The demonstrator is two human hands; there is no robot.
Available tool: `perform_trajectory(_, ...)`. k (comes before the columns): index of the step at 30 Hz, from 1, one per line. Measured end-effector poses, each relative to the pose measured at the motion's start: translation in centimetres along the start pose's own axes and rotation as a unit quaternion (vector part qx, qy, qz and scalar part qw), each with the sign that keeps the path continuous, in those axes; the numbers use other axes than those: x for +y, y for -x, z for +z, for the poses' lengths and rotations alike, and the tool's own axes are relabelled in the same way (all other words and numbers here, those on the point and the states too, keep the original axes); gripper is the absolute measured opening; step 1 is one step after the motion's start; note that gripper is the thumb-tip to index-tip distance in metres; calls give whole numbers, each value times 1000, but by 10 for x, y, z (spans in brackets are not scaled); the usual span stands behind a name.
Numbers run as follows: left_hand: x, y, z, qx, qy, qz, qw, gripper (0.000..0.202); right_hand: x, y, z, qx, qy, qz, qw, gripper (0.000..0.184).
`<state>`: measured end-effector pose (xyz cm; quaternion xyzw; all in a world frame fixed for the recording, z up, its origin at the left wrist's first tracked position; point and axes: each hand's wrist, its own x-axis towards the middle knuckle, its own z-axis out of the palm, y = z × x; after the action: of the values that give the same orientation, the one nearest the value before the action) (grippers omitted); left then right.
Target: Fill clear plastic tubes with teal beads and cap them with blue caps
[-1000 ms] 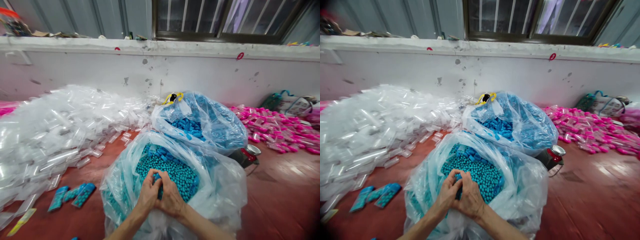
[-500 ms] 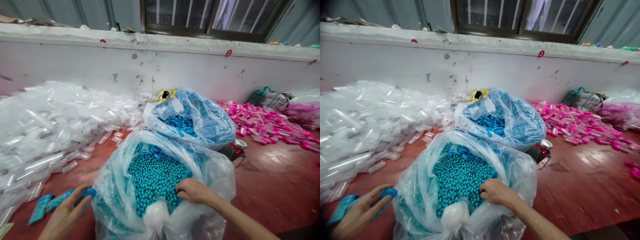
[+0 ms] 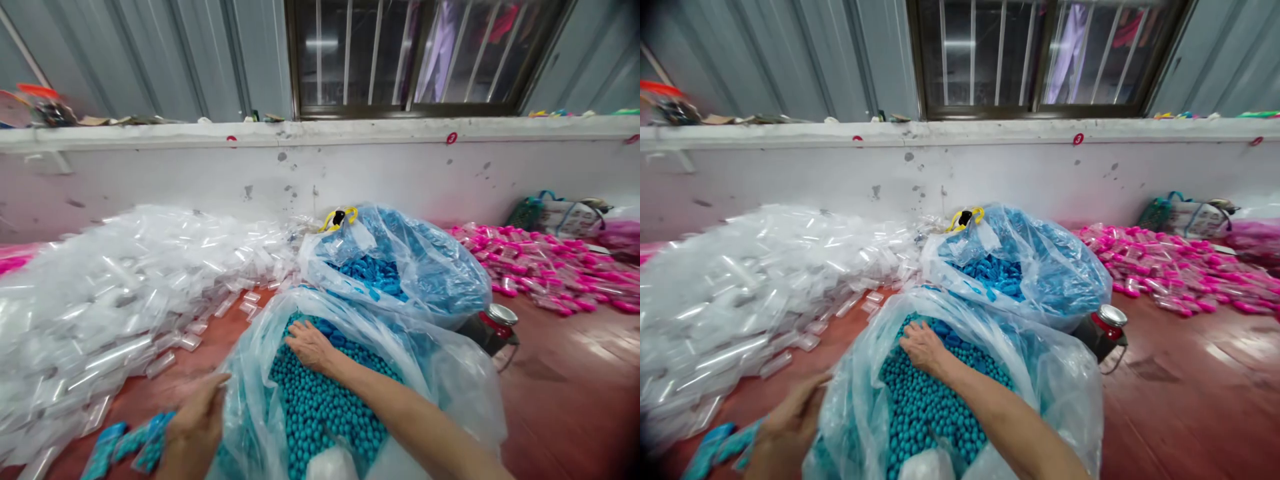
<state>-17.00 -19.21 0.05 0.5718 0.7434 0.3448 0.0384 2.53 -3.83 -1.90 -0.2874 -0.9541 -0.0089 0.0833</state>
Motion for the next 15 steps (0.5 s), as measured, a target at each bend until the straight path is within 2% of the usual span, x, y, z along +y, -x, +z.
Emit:
perform_trajectory(3, 48, -13, 34, -135, 99, 89, 982, 26, 16, -2, 7, -6, 7, 14, 1000, 19)
perform_trajectory(5, 69, -29, 60, -200, 120, 97, 968, 28, 29, 15, 8, -6, 15, 37, 999, 22)
perform_trajectory(7, 79, -52, 84, -207, 90, 49, 973, 31, 39, 36, 6, -16, 10, 80, 997, 27)
perform_trajectory(10, 80, -84, 116, -177, 51, -25, 983, 35, 46, 55, -1, -33, -32, 188, 981, 25)
perform_trajectory(13, 81, -102, 136, -156, 23, -78, 984, 32, 38, 43, -4, -18, -47, 251, 967, 24)
perform_trajectory(15, 83, -106, 143, -140, 13, -94, 986, 30, 30, 24, -4, 4, -52, 247, 968, 27)
